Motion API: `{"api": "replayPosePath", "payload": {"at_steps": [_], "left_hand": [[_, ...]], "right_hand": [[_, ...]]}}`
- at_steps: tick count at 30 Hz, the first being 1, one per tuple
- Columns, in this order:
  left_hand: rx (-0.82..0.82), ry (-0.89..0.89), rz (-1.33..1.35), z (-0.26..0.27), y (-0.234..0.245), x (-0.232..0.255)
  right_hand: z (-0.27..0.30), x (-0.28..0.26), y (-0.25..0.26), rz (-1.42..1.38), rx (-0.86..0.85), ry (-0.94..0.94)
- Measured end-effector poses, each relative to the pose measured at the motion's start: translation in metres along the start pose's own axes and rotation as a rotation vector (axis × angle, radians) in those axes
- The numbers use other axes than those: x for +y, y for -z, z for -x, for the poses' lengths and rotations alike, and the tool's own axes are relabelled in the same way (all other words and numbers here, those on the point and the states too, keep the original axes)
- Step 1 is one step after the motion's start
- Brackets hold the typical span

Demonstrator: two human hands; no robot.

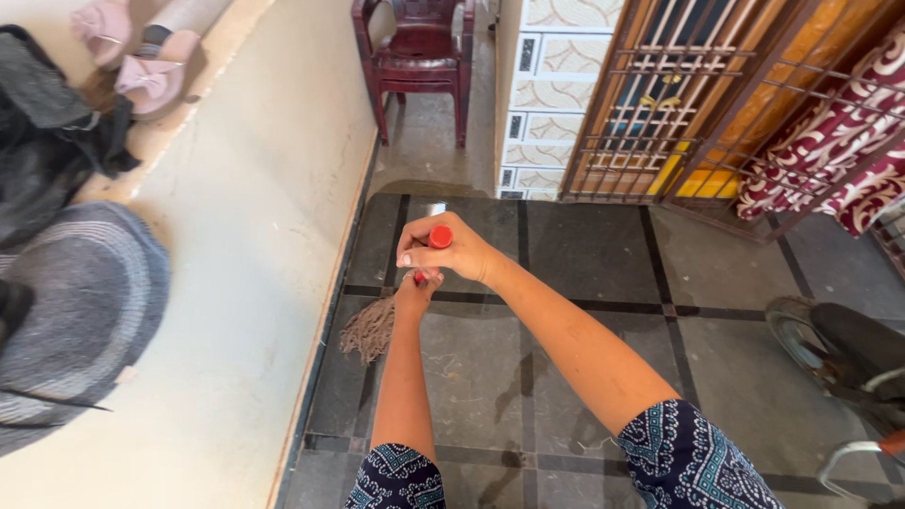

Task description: The person mops a floor using a mop and a bucket of water.

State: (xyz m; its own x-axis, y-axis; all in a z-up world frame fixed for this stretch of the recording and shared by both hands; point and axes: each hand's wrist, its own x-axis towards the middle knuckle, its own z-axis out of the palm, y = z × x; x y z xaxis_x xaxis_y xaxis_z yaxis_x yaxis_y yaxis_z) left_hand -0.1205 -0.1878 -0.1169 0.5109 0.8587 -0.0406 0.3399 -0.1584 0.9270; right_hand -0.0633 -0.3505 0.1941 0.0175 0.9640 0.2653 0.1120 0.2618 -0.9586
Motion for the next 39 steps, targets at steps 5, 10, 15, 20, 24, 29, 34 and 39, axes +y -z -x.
{"api": "replayPosePath", "payload": {"at_steps": [5, 10, 15, 20, 24, 29, 34, 39], "left_hand": [[0.042, -0.025, -0.114, 0.013, -0.053, 0.004], [0.051, -0.02, -0.264, 0.032, -0.104, 0.041], [-0.124, 0.013, -0.395, 0.054, -0.156, 0.097], [-0.299, -0.018, -0.412, 0.084, -0.206, 0.149], [-0.433, -0.013, -0.38, 0.106, -0.252, 0.18], [-0.562, -0.098, -0.272, 0.126, -0.321, 0.189], [-0.675, -0.122, -0.108, 0.144, -0.402, 0.182], [-1.088, -0.3, 0.7, 0.175, -0.464, 0.18]], "right_hand": [[0.051, 0.002, 0.04, 0.029, 0.037, 0.008], [0.096, -0.004, 0.085, -0.051, 0.133, 0.015], [0.142, -0.025, 0.135, -0.008, 0.308, 0.004], [0.193, -0.05, 0.168, 0.041, 0.43, -0.006], [0.231, -0.064, 0.185, 0.114, 0.541, -0.037], [0.276, -0.075, 0.199, 0.175, 0.659, -0.066], [0.315, -0.075, 0.197, 0.257, 0.783, -0.12], [0.344, -0.075, 0.184, 0.606, 0.854, -0.215]]}}
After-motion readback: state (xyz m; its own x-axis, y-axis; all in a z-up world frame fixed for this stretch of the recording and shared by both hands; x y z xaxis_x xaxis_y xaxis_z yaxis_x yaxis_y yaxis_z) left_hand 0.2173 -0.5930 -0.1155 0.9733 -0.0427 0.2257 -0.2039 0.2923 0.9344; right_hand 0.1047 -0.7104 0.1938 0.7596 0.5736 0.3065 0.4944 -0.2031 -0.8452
